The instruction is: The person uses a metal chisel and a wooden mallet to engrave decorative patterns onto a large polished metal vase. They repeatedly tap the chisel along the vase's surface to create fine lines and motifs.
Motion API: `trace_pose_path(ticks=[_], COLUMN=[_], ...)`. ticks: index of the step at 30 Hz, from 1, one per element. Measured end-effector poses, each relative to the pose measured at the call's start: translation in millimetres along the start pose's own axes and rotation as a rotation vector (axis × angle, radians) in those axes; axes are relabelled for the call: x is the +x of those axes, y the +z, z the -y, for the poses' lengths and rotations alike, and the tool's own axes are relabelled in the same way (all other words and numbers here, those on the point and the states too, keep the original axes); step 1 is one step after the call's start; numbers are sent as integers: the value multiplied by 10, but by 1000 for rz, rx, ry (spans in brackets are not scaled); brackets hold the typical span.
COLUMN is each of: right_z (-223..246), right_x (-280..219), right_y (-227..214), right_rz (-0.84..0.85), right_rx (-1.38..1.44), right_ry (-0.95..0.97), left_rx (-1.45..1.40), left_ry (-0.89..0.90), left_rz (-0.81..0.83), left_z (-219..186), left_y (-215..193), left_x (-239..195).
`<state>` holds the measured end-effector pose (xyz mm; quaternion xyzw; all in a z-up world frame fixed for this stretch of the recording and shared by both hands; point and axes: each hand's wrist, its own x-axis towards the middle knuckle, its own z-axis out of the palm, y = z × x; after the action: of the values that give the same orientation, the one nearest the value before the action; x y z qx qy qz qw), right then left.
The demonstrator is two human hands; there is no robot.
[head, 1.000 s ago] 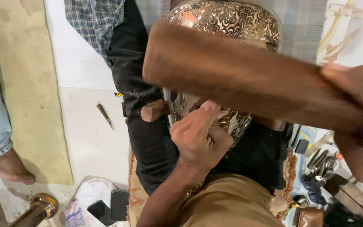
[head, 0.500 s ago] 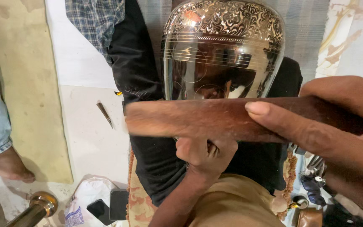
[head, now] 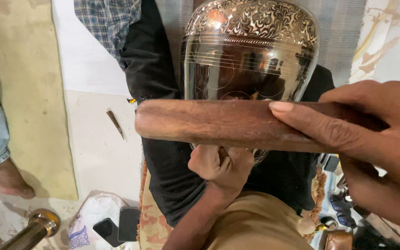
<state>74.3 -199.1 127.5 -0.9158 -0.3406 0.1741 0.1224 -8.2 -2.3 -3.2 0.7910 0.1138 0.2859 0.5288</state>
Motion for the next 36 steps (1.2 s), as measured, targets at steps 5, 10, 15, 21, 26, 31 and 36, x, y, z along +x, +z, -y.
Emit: trace_pose_path(ticks=[5, 10, 15, 21, 26, 31, 36], right_z=[199, 296, 278, 148, 1, 130, 412], right_x=[171, 256, 262, 215, -19, -178, -388], right_y=[-155, -211, -192, -123, 2, 414, 1055], right_rz=[-133, -44, -50, -74, -202, -275, -633], right_rx=[208, 52, 15, -24, 306, 682, 842], right_ry=[-12, -42, -63, -62, 112, 665, 713], left_rx=[97, -46, 36, 18, -309, -617, -239], left_ry=[-5, 78, 101, 80, -95, -333, 258], left_rz=[9, 31, 43, 167, 163, 469, 803], left_z=[12, -108, -124, -20, -37, -99, 11], left_y=[-6, -26, 3, -49, -52, -213, -197], left_x=[10, 151, 231, 226, 360, 629, 946])
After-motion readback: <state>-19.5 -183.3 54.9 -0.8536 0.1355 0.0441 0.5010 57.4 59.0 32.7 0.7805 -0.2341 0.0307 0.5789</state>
